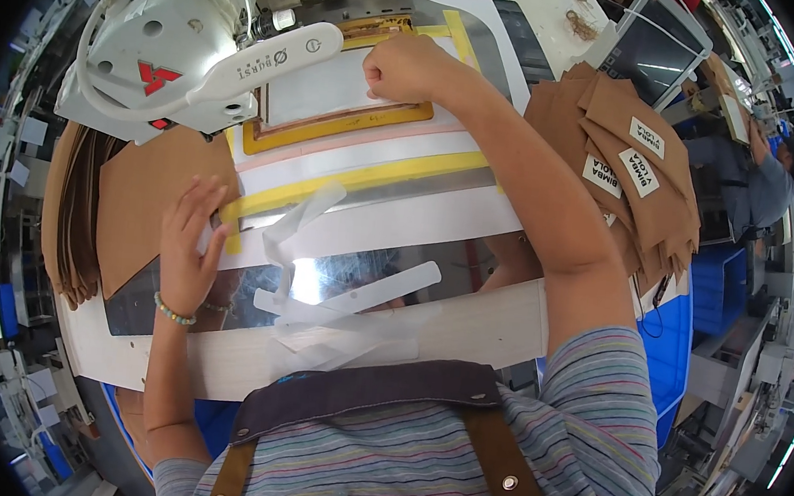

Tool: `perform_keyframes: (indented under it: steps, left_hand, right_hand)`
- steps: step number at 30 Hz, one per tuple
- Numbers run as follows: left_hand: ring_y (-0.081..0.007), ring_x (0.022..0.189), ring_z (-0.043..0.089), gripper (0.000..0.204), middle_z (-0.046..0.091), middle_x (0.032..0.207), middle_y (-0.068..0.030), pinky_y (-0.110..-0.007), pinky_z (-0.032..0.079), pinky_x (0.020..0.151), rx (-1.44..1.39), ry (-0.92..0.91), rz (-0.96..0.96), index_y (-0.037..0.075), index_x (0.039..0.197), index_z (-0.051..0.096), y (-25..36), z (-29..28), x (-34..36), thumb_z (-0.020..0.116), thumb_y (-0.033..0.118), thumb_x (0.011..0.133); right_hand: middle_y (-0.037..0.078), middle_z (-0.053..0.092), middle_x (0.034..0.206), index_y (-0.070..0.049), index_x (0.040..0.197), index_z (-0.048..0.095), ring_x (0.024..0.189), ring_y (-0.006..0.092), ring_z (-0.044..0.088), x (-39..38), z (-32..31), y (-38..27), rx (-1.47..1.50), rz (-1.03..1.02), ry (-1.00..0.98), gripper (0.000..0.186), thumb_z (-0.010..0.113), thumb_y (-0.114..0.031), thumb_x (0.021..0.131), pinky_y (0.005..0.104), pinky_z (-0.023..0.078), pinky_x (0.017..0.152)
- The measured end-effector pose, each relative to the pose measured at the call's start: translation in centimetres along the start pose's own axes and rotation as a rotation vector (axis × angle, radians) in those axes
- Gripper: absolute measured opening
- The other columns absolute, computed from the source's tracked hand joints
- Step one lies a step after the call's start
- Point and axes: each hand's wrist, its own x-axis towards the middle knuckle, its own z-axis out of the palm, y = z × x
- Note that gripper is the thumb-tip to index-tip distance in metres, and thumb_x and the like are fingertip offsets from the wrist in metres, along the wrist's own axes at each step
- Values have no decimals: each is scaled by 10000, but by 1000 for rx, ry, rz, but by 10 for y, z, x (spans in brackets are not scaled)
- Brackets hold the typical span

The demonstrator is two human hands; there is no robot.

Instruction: The recorder places leather patches into a guide and uses an automated industrial sewing machine to stitch them onto leather components.

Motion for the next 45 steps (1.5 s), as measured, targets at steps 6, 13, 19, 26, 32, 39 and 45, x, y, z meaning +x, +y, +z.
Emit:
perform_keyframes:
  steps: [6,13,19,26,32,39,45]
  left_hand:
    - [-406,1385,566,455,644,1446,-149,-497,462,1119,-150,-84,133,42,1351,682,46,23,29,784,136,917]
    - [-415,1376,573,466,631,1463,-174,-504,465,1118,-131,-92,145,24,1370,661,54,30,38,772,148,936]
    - [-436,1343,584,453,624,1449,-223,-509,473,1112,-105,-51,109,-23,1350,644,51,37,43,754,173,957]
    - [-440,1327,588,451,631,1431,-246,-503,473,1119,-9,-18,19,-54,1341,628,42,40,33,740,188,977]
    - [-440,1315,597,467,656,1410,-224,-504,482,1096,-40,-35,94,-49,1323,657,57,33,37,761,221,956]
    - [-408,1198,648,425,691,1333,-201,-495,521,1021,-146,-7,138,-21,1292,677,77,36,56,783,158,922]
    - [-397,1158,637,421,678,1315,-208,-475,535,979,-165,-17,172,-39,1258,674,79,40,61,784,180,916]
  right_hand:
    - [37,747,883,-135,865,752,1002,266,691,3,12,4,82,-219,268,150,820,-268,863,413,547,865]
    - [35,763,1050,-114,1006,768,1134,281,652,4,7,-1,35,-187,194,185,796,-258,893,428,521,963]
    - [63,761,1087,-124,1057,779,1192,287,633,27,25,-25,284,-389,307,197,784,-263,918,435,523,981]
    - [91,771,1006,-115,1109,796,1005,277,709,33,3,-28,130,-218,-18,275,800,-300,905,395,551,873]
    - [79,779,892,-69,980,817,833,218,716,-1,-21,1,163,-94,-38,165,728,-172,887,361,547,772]
    - [91,782,877,-27,997,785,777,197,703,-20,-23,-5,108,-77,-18,182,682,-119,879,333,536,747]
    - [32,710,758,-45,1018,776,706,169,640,-19,-14,10,286,-76,13,188,725,-201,926,348,503,699]
